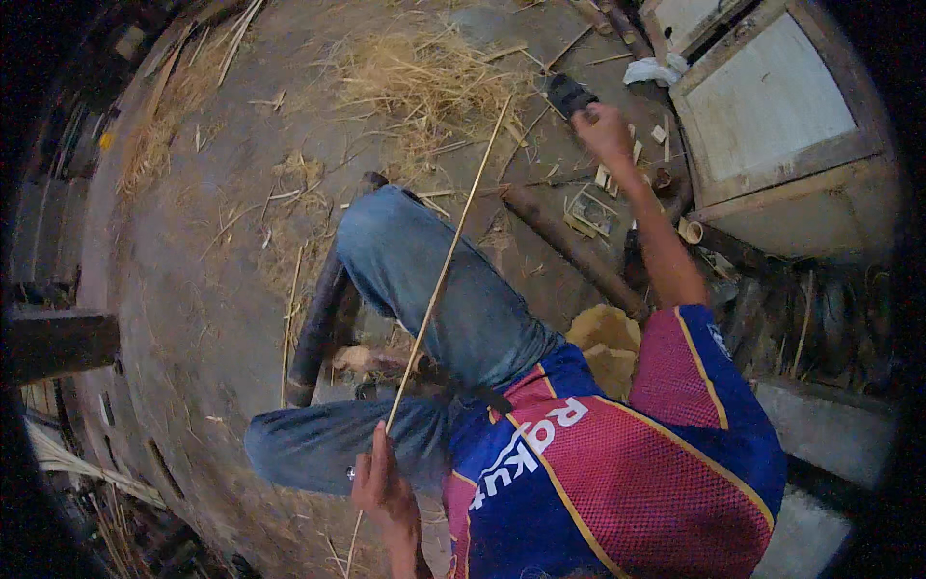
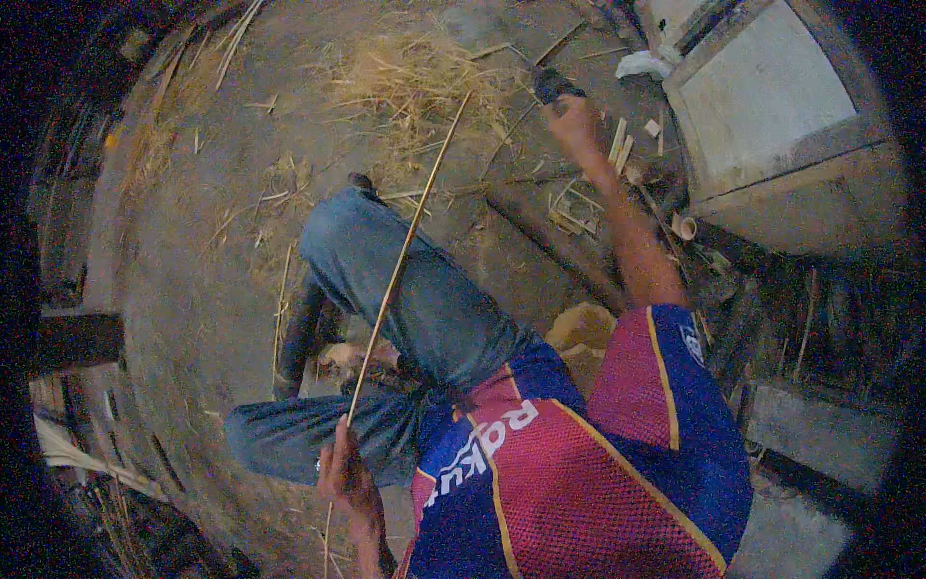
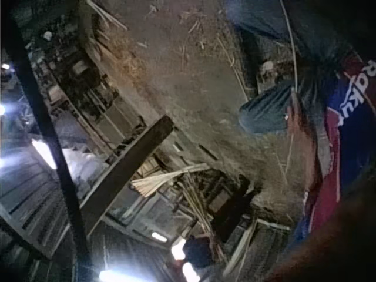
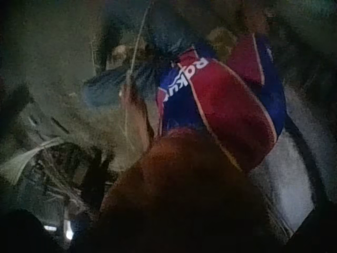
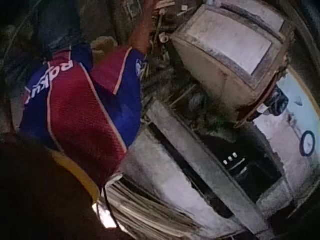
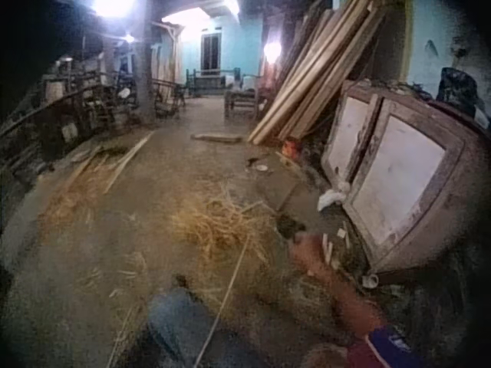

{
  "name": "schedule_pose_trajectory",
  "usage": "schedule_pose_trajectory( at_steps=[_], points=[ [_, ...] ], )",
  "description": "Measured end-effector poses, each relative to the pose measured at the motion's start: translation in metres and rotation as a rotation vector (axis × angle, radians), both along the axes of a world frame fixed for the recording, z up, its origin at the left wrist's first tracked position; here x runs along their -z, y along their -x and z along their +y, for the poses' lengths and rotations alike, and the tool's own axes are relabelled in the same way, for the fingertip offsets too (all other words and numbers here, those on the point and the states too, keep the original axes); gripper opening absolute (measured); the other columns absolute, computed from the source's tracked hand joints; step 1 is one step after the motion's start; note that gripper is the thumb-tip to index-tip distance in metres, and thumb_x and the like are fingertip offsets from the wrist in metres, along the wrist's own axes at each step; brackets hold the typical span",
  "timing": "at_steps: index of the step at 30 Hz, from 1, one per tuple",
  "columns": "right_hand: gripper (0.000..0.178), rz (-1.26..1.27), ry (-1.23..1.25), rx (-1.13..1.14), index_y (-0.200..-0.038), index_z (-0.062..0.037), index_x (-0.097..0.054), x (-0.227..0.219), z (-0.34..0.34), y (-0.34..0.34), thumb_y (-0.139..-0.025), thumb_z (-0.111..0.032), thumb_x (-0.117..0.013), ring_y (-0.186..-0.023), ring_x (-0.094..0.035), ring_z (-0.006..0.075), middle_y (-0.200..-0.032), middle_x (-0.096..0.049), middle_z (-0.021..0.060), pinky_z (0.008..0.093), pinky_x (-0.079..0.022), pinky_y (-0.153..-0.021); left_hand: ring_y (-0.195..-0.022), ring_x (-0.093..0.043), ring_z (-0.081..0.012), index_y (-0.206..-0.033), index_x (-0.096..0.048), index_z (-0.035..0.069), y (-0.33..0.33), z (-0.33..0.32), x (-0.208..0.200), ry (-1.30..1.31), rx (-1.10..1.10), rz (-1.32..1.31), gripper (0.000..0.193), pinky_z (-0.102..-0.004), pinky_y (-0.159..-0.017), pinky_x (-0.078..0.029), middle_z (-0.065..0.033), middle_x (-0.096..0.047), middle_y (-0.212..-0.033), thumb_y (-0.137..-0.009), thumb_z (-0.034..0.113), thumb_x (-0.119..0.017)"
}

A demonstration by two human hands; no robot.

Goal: The person sits on the floor and splits long bamboo strips into thinner pieces using a knife and a wooden mallet. They repeatedly align, strike, and shave the strips, accumulating finished pieces on the floor.

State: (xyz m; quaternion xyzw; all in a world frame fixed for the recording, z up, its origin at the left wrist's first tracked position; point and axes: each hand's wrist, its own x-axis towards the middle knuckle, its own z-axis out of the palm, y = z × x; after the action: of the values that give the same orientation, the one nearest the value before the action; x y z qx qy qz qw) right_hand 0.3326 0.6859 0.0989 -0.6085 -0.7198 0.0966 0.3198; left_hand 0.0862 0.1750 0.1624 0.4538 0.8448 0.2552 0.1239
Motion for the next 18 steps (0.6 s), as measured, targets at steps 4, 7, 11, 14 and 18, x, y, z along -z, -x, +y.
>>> schedule_pose_trajectory(
  at_steps=[4, 7, 11, 14, 18],
  points=[
    [0.019, -0.170, 0.020, -0.342, -0.087, -0.0099, -0.068, 0.009, -0.091, 0.040, -0.076, -0.025, -0.070, -0.071, -0.064, 0.0389, -0.075, -0.065, 0.0198, 0.0482, -0.049, -0.062, -0.063, -0.054, -0.0278, -0.126, -0.064, 0.013, 0.000, 0.017, -0.006, 0.048, 0.008, 0.071, 0.043, -0.0391, -0.055, -0.042, -0.0129, -0.055, -0.077, -0.086, -0.004, -0.060],
    [0.019, -0.072, 0.101, -0.282, -0.090, -0.0120, -0.069, 0.021, -0.085, 0.049, -0.075, -0.024, -0.072, -0.071, -0.064, 0.0388, -0.075, -0.066, 0.0178, 0.0478, -0.048, -0.061, -0.064, -0.055, -0.0278, -0.127, -0.063, 0.013, -0.003, 0.019, -0.013, 0.056, 0.036, 0.067, 0.046, -0.0389, -0.055, -0.042, -0.0128, -0.057, -0.079, -0.085, -0.005, -0.061],
    [0.031, -0.248, 0.097, -0.177, -0.094, -0.0103, -0.071, 0.044, -0.032, 0.033, -0.079, -0.038, -0.069, -0.075, -0.066, 0.0395, -0.079, -0.068, 0.0178, 0.0462, -0.051, -0.064, -0.066, -0.057, -0.0276, -0.126, -0.064, 0.013, -0.009, 0.038, -0.022, 0.062, 0.032, -0.058, 0.047, -0.0382, -0.057, -0.043, -0.0124, -0.058, -0.080, -0.084, -0.007, -0.060],
    [0.038, -0.216, 0.237, 0.143, -0.092, -0.0059, -0.069, 0.063, 0.057, -0.053, -0.080, -0.042, -0.069, -0.070, -0.066, 0.0355, -0.080, -0.069, 0.0165, 0.0440, -0.052, -0.062, -0.070, -0.058, -0.0269, -0.125, -0.066, 0.014, 0.013, -0.023, 0.013, -0.079, -0.013, -0.131, 0.047, -0.0370, -0.060, -0.044, -0.0129, -0.058, -0.081, -0.083, -0.006, -0.062],
    [0.049, -0.112, 0.176, 0.295, -0.089, -0.0001, -0.068, 0.085, 0.065, -0.091, -0.081, -0.048, -0.069, -0.063, -0.066, 0.0300, -0.081, -0.070, 0.0147, 0.0409, -0.052, -0.060, -0.073, -0.056, -0.0243, -0.125, -0.066, 0.015, 0.006, 0.007, -0.027, 0.013, -0.054, -0.024, 0.048, -0.0347, -0.063, -0.044, -0.0117, -0.054, -0.077, -0.081, -0.005, -0.065]
  ],
)
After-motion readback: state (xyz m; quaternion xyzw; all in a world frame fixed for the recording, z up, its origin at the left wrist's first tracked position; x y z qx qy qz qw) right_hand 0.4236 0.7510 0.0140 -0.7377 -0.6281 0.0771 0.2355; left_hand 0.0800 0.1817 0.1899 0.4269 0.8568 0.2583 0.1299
